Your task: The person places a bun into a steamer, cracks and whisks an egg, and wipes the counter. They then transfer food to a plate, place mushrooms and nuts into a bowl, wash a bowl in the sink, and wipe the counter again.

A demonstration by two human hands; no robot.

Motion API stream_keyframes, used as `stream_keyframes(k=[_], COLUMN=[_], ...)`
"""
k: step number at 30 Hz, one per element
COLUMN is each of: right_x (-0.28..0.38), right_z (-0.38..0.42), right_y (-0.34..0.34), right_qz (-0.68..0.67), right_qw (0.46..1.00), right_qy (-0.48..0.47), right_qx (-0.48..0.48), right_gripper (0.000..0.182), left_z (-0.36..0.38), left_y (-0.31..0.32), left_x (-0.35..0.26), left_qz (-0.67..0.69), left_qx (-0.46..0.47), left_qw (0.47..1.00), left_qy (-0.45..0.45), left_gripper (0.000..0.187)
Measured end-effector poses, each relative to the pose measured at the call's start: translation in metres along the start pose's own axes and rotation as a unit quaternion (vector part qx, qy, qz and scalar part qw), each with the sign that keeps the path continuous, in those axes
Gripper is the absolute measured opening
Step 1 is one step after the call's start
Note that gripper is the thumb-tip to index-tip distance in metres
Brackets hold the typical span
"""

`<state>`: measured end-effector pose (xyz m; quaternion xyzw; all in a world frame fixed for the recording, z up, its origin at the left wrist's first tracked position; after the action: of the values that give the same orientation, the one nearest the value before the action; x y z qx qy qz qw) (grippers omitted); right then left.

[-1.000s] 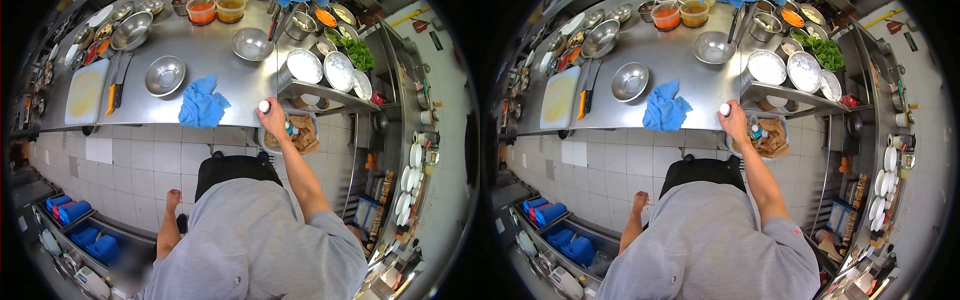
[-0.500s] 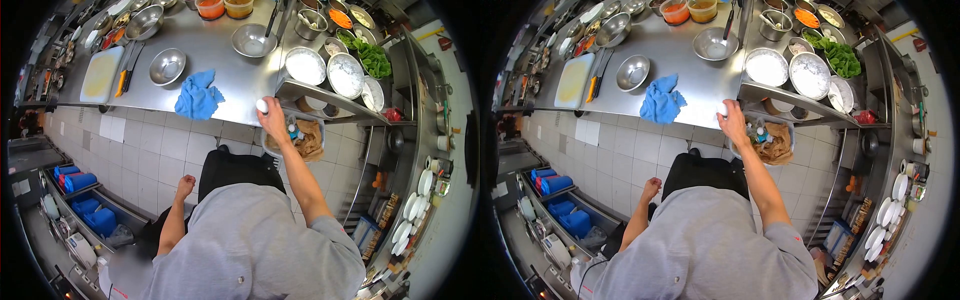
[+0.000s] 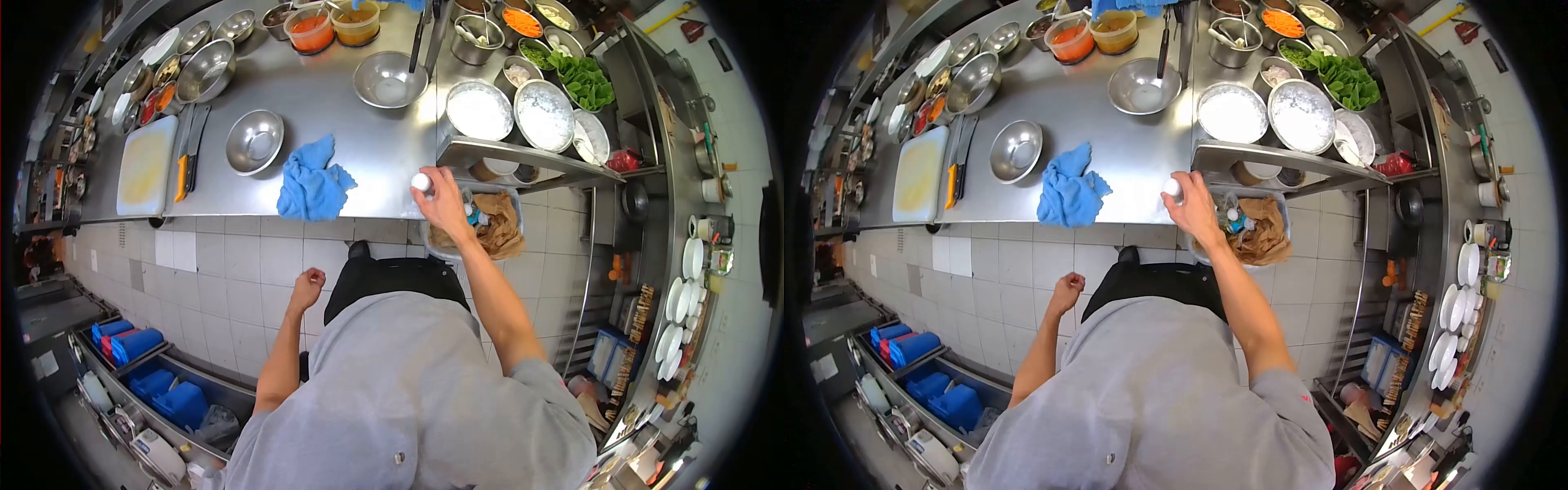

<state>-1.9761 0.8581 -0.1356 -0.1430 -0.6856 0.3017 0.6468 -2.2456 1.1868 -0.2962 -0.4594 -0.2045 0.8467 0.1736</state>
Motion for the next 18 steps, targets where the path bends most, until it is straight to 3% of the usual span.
stream_keyframes(k=[2, 5, 8, 12, 15, 18], right_x=[0.011, -0.010, -0.001, -0.009, -0.001, 0.019], right_z=[0.003, 0.006, 0.015, 0.021, 0.032, 0.046], right_y=[-0.003, 0.009, 0.005, 0.007, 0.003, -0.023], right_qz=[0.018, 0.026, -0.024, 0.001, -0.279, -0.321], right_qw=[0.999, 0.999, 0.998, 0.999, 0.954, 0.942], right_qy=[-0.014, -0.032, 0.021, 0.023, 0.105, 0.089], right_qx=[-0.026, -0.019, -0.048, -0.033, -0.009, -0.035], right_gripper=[0.040, 0.038, 0.038, 0.036, 0.033, 0.034], left_z=[-0.020, -0.040, -0.048, -0.074, -0.085, -0.082], left_y=[-0.013, -0.021, -0.022, -0.010, 0.008, 0.024], left_x=[-0.051, -0.127, -0.201, -0.266, -0.302, -0.342], left_qz=[0.040, 0.085, 0.080, 0.094, 0.132, 0.236], left_qx=[0.025, 0.074, 0.073, 0.108, 0.125, 0.195], left_qw=[0.999, 0.990, 0.976, 0.962, 0.956, 0.932], left_qy=[0.005, 0.085, 0.191, 0.232, 0.232, 0.193], left_gripper=[0.021, 0.020, 0.021, 0.024, 0.025, 0.027])
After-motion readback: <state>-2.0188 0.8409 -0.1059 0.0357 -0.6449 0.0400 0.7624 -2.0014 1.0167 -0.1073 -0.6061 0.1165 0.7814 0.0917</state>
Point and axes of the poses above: each hand's wrist, its own z-axis away from the middle knuckle, its own y-axis out of the palm, x = y × z, the point moved 4 cm from there along -z, towards the middle knuckle, and after that the axes turned 4 degrees about y, right-handed, at the moved point
